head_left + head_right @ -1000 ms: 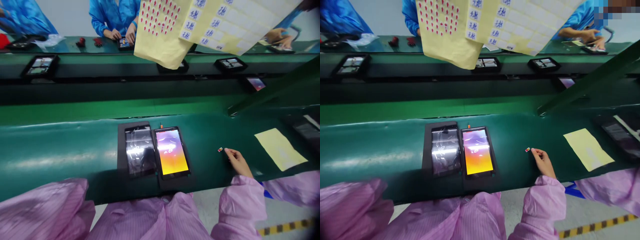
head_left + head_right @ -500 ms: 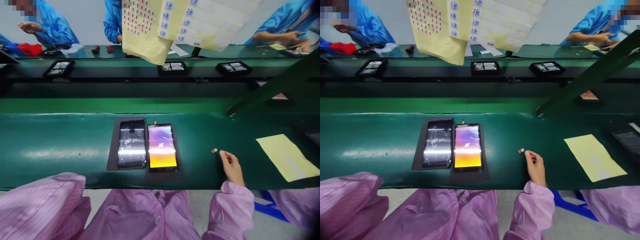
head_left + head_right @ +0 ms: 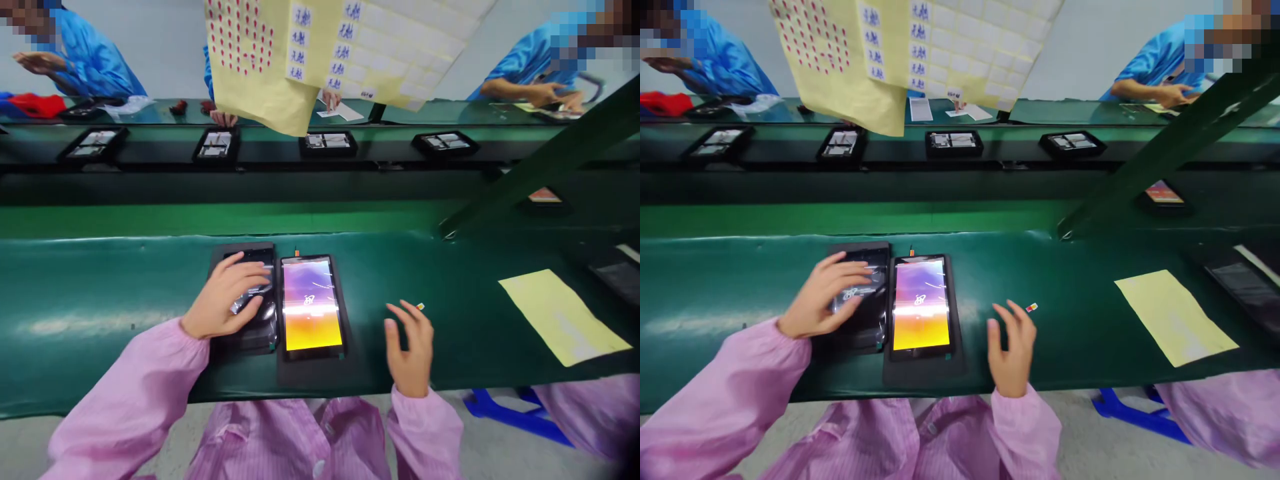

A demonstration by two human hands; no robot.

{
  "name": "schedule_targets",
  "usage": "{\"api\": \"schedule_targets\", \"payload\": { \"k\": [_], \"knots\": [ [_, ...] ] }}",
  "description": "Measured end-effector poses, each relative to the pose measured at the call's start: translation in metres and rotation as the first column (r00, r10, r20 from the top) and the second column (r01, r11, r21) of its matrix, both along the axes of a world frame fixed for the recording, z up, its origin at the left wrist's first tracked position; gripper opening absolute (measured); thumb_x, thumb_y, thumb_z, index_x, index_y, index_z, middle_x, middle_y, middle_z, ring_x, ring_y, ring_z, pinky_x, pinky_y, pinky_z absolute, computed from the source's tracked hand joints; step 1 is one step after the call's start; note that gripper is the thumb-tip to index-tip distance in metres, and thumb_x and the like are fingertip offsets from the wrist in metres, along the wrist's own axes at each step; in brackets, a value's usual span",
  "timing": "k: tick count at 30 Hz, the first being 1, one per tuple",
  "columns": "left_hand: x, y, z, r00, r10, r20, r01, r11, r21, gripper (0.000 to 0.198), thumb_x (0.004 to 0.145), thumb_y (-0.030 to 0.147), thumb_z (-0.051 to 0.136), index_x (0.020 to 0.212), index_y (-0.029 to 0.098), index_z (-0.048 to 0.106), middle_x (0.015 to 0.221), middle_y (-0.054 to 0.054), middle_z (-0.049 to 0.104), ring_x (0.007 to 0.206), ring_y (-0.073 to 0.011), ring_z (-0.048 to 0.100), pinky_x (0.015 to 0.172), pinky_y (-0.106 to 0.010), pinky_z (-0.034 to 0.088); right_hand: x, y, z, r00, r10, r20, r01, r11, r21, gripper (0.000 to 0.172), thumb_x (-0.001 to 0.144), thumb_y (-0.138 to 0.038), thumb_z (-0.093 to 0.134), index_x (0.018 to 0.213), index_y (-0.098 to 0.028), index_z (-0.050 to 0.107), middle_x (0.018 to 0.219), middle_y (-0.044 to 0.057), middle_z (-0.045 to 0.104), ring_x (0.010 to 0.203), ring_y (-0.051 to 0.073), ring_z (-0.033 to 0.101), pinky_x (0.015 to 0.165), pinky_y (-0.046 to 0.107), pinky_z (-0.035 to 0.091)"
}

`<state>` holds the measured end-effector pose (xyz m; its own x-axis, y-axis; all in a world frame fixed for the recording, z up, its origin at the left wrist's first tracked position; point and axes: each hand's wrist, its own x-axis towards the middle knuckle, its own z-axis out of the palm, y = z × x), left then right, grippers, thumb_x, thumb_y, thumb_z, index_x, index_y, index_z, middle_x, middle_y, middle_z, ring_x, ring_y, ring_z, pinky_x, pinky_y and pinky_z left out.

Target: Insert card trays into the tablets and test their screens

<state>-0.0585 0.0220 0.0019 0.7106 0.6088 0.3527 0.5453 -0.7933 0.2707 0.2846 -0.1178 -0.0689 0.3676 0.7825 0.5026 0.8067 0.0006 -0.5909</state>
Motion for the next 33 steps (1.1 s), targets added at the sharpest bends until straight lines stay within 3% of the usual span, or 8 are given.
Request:
{"api": "schedule_targets", "payload": {
  "k": [4,6,9,12,17,26,30,33],
  "knots": [
    [-0.002,0.021,-0.033,0.971,-0.164,-0.173,0.160,0.986,-0.040,0.030,0.090,0.032,0.048,0.115,0.018,0.058,0.122,-0.008,0.064,0.125,-0.0221,0.053,0.120,-0.054,0.015,-0.039,0.024,0.013,0.833,0.513,0.207,-0.476,0.855,-0.203,0.035,0.093,-0.043,0.049,0.123,-0.033,0.064,0.153,0.005,0.037,0.140,0.030,0.033,0.109,0.051,0.035],
    [-0.004,0.027,-0.043,0.956,-0.187,-0.225,0.178,0.982,-0.057,0.036,0.090,0.039,0.048,0.117,0.018,0.058,0.126,-0.011,0.061,0.127,-0.0235,0.051,0.120,-0.056,0.009,-0.048,0.038,0.015,0.717,0.642,0.270,-0.575,0.765,-0.291,0.038,0.094,-0.046,0.047,0.128,-0.036,0.060,0.158,0.004,0.026,0.145,0.031,0.023,0.111,0.056,0.029],
    [-0.008,0.029,-0.047,0.942,-0.209,-0.262,0.199,0.978,-0.065,0.046,0.090,0.046,0.048,0.128,0.021,0.055,0.132,-0.013,0.056,0.131,-0.0263,0.047,0.118,-0.059,0.000,-0.051,0.053,0.014,0.665,0.699,0.262,-0.596,0.709,-0.377,0.037,0.091,-0.051,0.050,0.126,-0.042,0.060,0.159,0.000,0.025,0.146,0.032,0.020,0.113,0.061,0.023],
    [-0.012,0.028,-0.045,0.940,-0.230,-0.252,0.209,0.972,-0.107,0.047,0.090,0.044,0.048,0.133,0.025,0.053,0.132,-0.012,0.056,0.132,-0.0274,0.046,0.117,-0.061,-0.001,-0.049,0.064,0.009,0.696,0.674,0.249,-0.554,0.724,-0.412,0.030,0.092,-0.047,0.050,0.118,-0.045,0.064,0.158,-0.004,0.027,0.146,0.032,0.019,0.113,0.063,0.019],
    [-0.030,0.027,-0.042,0.948,-0.208,-0.240,0.180,0.975,-0.133,0.044,0.089,0.043,0.050,0.130,0.027,0.057,0.131,-0.011,0.057,0.131,-0.0275,0.047,0.117,-0.061,0.001,-0.041,0.069,0.003,0.839,0.501,0.214,-0.418,0.843,-0.339,0.042,0.097,-0.047,0.038,0.130,-0.032,0.059,0.161,0.002,0.019,0.148,0.029,0.016,0.116,0.059,0.019],
    [-0.111,0.035,-0.037,0.933,-0.025,-0.359,0.022,1.000,-0.012,0.043,0.083,0.046,0.054,0.121,0.029,0.061,0.132,-0.006,0.058,0.123,-0.0257,0.054,0.119,-0.058,0.008,-0.078,0.010,0.005,0.977,0.205,-0.053,-0.210,0.915,-0.345,0.050,0.098,-0.044,0.036,0.145,-0.029,0.035,0.158,0.008,0.026,0.146,0.027,0.022,0.112,0.056,0.031],
    [-0.127,0.036,-0.027,0.913,0.132,-0.387,-0.104,0.990,0.092,0.034,0.083,0.045,0.049,0.106,0.025,0.064,0.118,-0.004,0.064,0.110,-0.0252,0.062,0.118,-0.060,0.010,-0.096,-0.024,-0.010,0.991,0.135,-0.004,-0.125,0.910,-0.395,0.099,0.081,-0.068,0.053,0.154,-0.020,0.006,0.155,0.020,0.027,0.142,0.038,0.028,0.107,0.064,0.031],
    [-0.095,0.026,-0.022,0.904,0.288,-0.316,-0.265,0.957,0.116,0.035,0.088,0.039,0.042,0.105,0.016,0.062,0.111,-0.009,0.067,0.112,-0.0280,0.061,0.117,-0.059,0.017,-0.101,-0.042,-0.025,0.973,0.198,0.117,-0.133,0.901,-0.414,0.131,0.063,-0.081,0.059,0.153,-0.012,-0.004,0.152,0.028,0.028,0.138,0.045,0.032,0.106,0.068,0.027]
  ]
}}
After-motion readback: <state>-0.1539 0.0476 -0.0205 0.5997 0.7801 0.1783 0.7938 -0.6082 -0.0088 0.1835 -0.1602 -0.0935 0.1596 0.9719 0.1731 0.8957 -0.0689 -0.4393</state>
